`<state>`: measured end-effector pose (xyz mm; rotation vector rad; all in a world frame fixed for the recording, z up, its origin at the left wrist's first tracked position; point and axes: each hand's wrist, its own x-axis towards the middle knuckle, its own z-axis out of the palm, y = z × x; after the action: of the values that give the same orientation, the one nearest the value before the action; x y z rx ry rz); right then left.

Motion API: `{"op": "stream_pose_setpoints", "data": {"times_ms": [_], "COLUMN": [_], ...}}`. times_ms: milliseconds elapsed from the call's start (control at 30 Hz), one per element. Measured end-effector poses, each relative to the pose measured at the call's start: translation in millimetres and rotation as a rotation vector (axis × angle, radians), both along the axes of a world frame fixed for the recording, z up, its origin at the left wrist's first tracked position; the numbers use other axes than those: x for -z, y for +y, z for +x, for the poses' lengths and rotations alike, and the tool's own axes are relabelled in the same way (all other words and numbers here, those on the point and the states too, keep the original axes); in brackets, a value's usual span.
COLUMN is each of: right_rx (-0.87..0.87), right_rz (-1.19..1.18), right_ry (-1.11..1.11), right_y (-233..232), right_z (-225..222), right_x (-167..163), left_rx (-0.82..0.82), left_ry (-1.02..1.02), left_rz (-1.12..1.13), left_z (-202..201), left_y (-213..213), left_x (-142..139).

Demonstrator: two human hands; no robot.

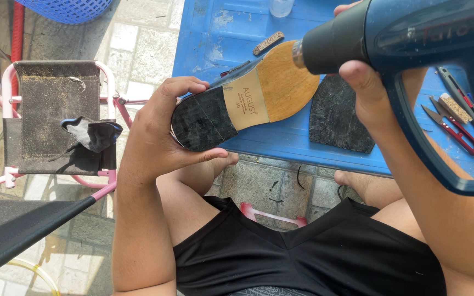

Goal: The person uses a heat gun to apply heat to a black shoe sole and a separate black sole piece on a blue table. They rotate the shoe to heat different areas of the sole and the separate piece, preparing them for attachment.

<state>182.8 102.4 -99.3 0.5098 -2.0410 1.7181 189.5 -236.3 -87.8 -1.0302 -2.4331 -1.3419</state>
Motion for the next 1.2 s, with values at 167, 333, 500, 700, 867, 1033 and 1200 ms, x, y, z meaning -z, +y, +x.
{"op": "stream_pose_setpoints", "data": {"times_ms": [167,333,500,700,867,1033,1200], "right_rx": [-0.151,-0.266,-0.291,-0.084,0.061,0.144,0.158], "right_rz": [-0.060,-0.033,0.006,0.121,0.177,0.245,0.193], "right_ry": [-0.012,-0.069,-0.126,-0.048,-0.002,0.086,0.071], "right_y": [-13.7,-8.4,11.0,41.3,56.1,63.6,55.4], "right_z": [17.1,30.1,42.6,38.8,21.9,0.8,-10.1], "right_x": [-4.7,3.0,12.4,19.6,24.3,30.8,42.4], "left_rx": [0.001,0.004,-0.022,-0.030,-0.066,-0.055,-0.027], "left_ry": [-0.008,-0.027,-0.017,-0.003,-0.028,-0.081,-0.092], "left_rz": [0.009,0.047,0.065,0.055,0.044,0.038,0.031], "left_z": [0.6,1.4,1.9,1.0,1.8,1.8,2.2], "left_y": [-2.6,-2.2,-0.9,-0.9,-0.2,-1.1,-2.5], "left_x": [1.5,6.8,10.4,10.5,6.6,-0.2,-3.3]}}
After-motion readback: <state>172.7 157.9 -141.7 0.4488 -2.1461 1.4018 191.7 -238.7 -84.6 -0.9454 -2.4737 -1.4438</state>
